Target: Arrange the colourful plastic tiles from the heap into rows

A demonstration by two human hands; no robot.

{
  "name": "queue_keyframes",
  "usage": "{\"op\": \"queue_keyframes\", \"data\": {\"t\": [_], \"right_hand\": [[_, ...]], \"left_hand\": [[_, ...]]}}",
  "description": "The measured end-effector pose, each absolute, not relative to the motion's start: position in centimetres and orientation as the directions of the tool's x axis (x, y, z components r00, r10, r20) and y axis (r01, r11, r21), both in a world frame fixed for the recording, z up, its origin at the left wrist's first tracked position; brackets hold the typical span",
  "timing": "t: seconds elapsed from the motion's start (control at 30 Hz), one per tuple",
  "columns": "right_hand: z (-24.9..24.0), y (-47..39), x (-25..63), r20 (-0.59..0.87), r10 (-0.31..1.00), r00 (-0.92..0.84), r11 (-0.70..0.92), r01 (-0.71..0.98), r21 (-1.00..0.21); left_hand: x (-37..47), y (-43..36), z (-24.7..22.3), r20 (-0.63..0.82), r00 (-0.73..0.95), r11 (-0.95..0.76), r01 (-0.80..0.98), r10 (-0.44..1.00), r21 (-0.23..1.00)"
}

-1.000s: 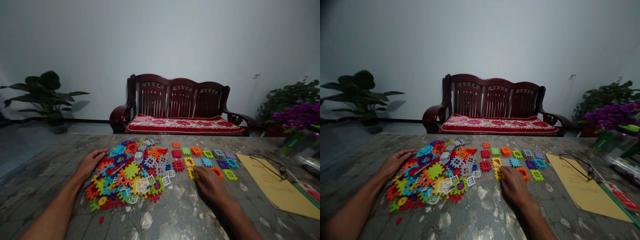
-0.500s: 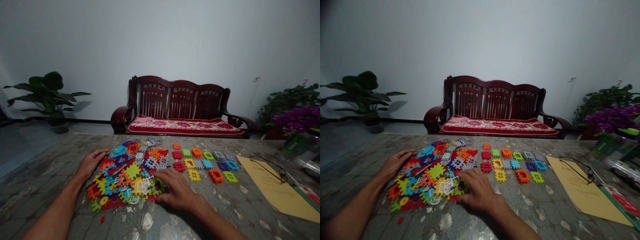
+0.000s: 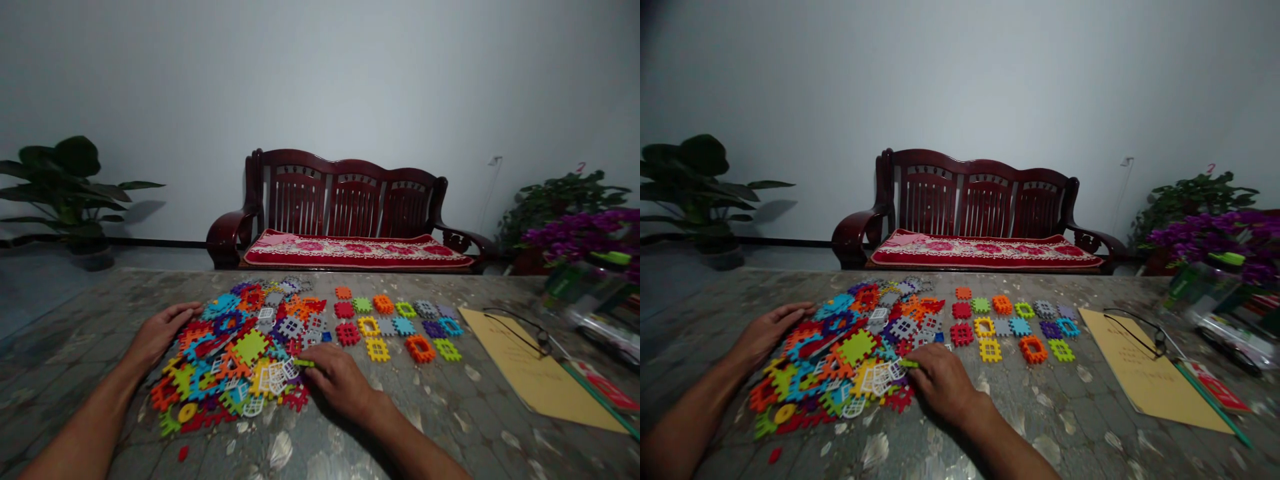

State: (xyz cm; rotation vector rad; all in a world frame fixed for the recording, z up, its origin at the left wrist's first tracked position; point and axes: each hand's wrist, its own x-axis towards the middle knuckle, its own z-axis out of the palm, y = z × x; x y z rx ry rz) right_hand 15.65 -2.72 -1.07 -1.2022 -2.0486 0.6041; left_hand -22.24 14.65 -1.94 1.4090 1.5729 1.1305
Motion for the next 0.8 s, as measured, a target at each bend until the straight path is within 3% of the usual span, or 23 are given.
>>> {"op": "queue_keyframes", "data": {"t": [0.1,0.17,0.27,0.37,0.57,0.8], "right_hand": [[-1.0,-2.0,16.0,0.277,0.952,-0.128,0.305,0.407,-0.861],[-0.8,-1.3,16.6,0.143,0.989,0.035,0.132,0.218,-0.967],[-0.5,-0.3,18.0,-0.053,0.993,0.103,-0.052,-0.009,-0.999],[-0.5,0.3,19.2,-0.089,0.989,0.117,-0.079,-0.082,-0.993],[-0.3,0.3,20.5,-0.056,0.993,0.105,-0.053,-0.028,-0.998],[1.9,-0.9,22.8,-0.209,0.958,-0.194,-0.152,0.272,-0.95]], "left_hand": [[-22.2,14.6,-1.9,0.041,-0.139,0.01,0.349,0.989,0.937],[-22.1,14.5,-1.8,0.041,-0.143,0.01,0.339,0.989,0.941],[-21.9,14.3,-1.6,0.034,-0.147,0.015,0.32,0.989,0.947],[-22.0,14.3,-1.6,0.029,-0.148,0.02,0.319,0.989,0.947],[-22.1,14.5,-1.8,0.033,-0.138,0.014,0.326,0.99,0.945],[-22.3,14.7,-2.2,0.043,-0.129,0.009,0.382,0.991,0.924]]}}
